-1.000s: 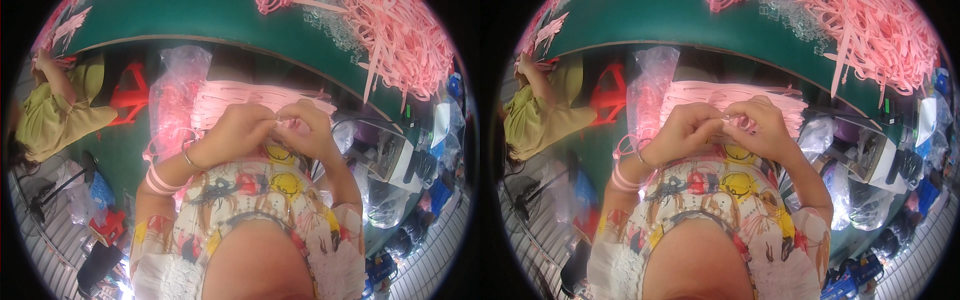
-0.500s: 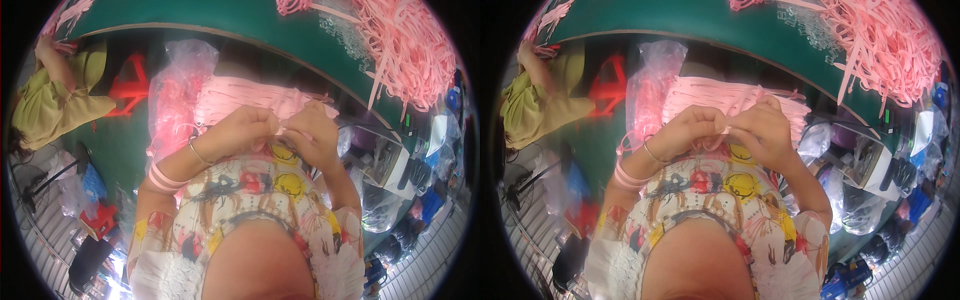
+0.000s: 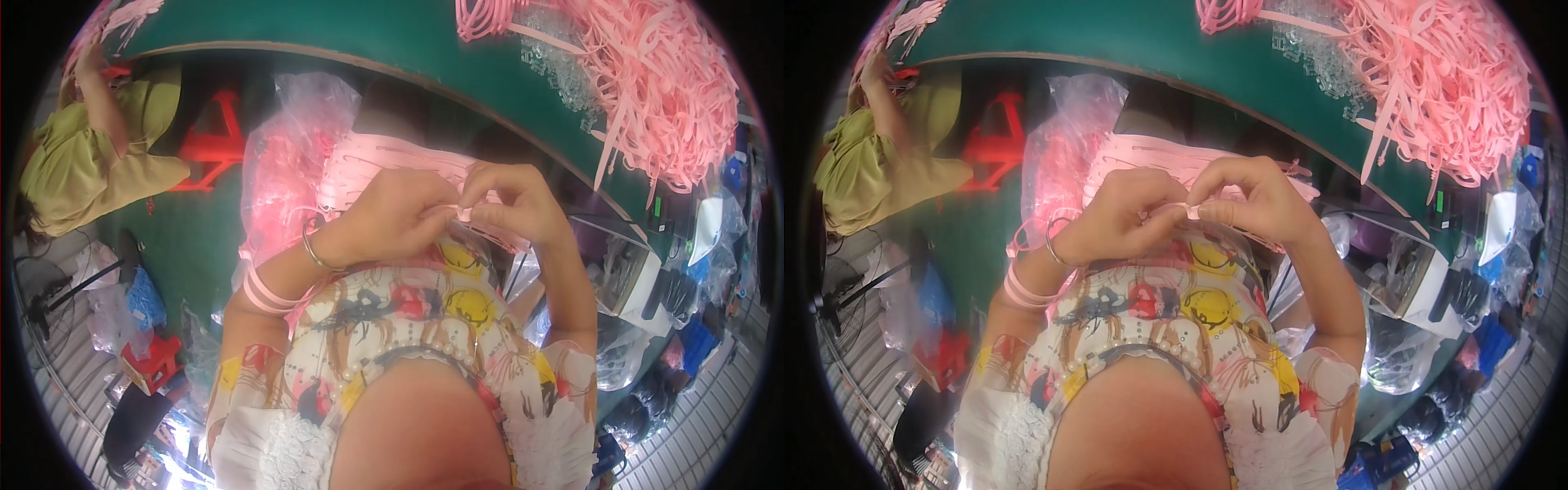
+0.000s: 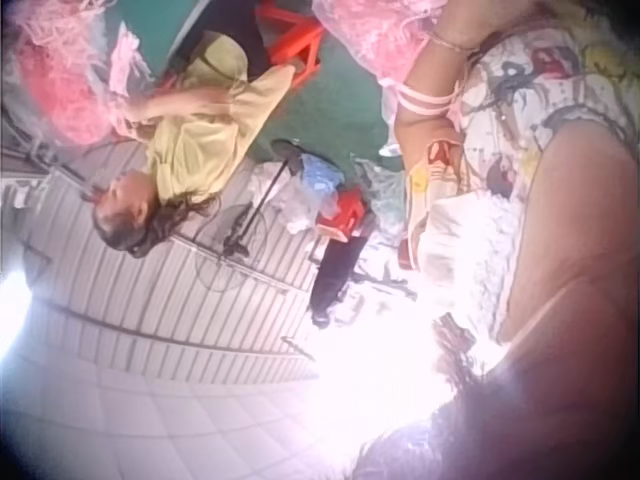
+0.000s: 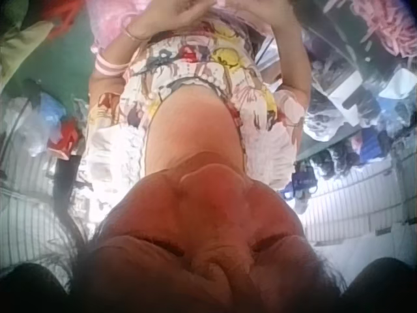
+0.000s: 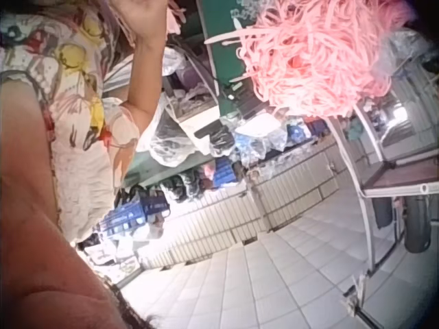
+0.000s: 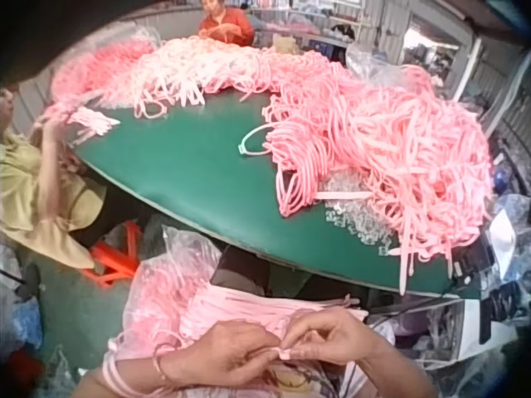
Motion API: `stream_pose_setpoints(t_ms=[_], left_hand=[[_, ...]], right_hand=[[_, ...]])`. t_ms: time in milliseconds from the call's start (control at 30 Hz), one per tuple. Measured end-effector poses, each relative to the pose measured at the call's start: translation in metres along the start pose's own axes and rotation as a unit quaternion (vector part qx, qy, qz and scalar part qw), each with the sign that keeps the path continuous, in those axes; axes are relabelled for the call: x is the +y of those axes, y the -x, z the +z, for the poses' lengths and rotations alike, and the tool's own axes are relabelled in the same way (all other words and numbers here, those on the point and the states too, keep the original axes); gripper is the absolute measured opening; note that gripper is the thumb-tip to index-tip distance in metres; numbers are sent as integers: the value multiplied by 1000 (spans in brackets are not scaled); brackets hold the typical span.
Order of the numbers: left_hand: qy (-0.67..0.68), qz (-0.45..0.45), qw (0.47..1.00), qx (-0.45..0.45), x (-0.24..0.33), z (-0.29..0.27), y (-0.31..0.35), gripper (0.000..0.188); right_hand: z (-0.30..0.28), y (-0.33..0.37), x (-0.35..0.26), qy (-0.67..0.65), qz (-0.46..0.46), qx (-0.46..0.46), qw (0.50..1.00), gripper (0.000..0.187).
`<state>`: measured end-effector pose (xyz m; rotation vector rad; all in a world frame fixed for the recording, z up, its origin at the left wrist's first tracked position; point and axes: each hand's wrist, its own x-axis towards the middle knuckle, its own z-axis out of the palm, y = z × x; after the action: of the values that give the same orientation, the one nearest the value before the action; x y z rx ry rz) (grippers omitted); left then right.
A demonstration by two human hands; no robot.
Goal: The person repeatedly picks up pink elastic bands and small clear plastic clips from a green table, threads the bands through the clips, and places the assembled units into a pile. The task is performed by hand without tools.
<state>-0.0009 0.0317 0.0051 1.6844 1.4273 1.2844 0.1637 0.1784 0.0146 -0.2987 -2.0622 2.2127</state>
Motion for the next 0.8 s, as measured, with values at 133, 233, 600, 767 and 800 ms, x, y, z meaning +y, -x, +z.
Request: stream_pose_setpoints(t_ms=[133, 233, 600, 767, 800], left_hand=[[-127, 40, 990, 53, -4, 5, 4, 11], [42, -140, 987, 66, 2, 2, 4, 7], [443, -179, 848, 229, -19, -47, 14, 30], [398, -246, 877, 105, -67, -57, 14, 34], [302, -69, 950, 30, -102, -41, 24, 34]], right_hand=[[-5, -9, 6, -187, 108, -59, 975, 13], [-3, -20, 4, -56, 63, -3, 996, 16], [77, -42, -5, 6, 40, 71, 997, 37], [103, -74, 5, -90, -5, 20, 996, 34], [110, -82, 2, -89, 24, -13, 996, 38]])
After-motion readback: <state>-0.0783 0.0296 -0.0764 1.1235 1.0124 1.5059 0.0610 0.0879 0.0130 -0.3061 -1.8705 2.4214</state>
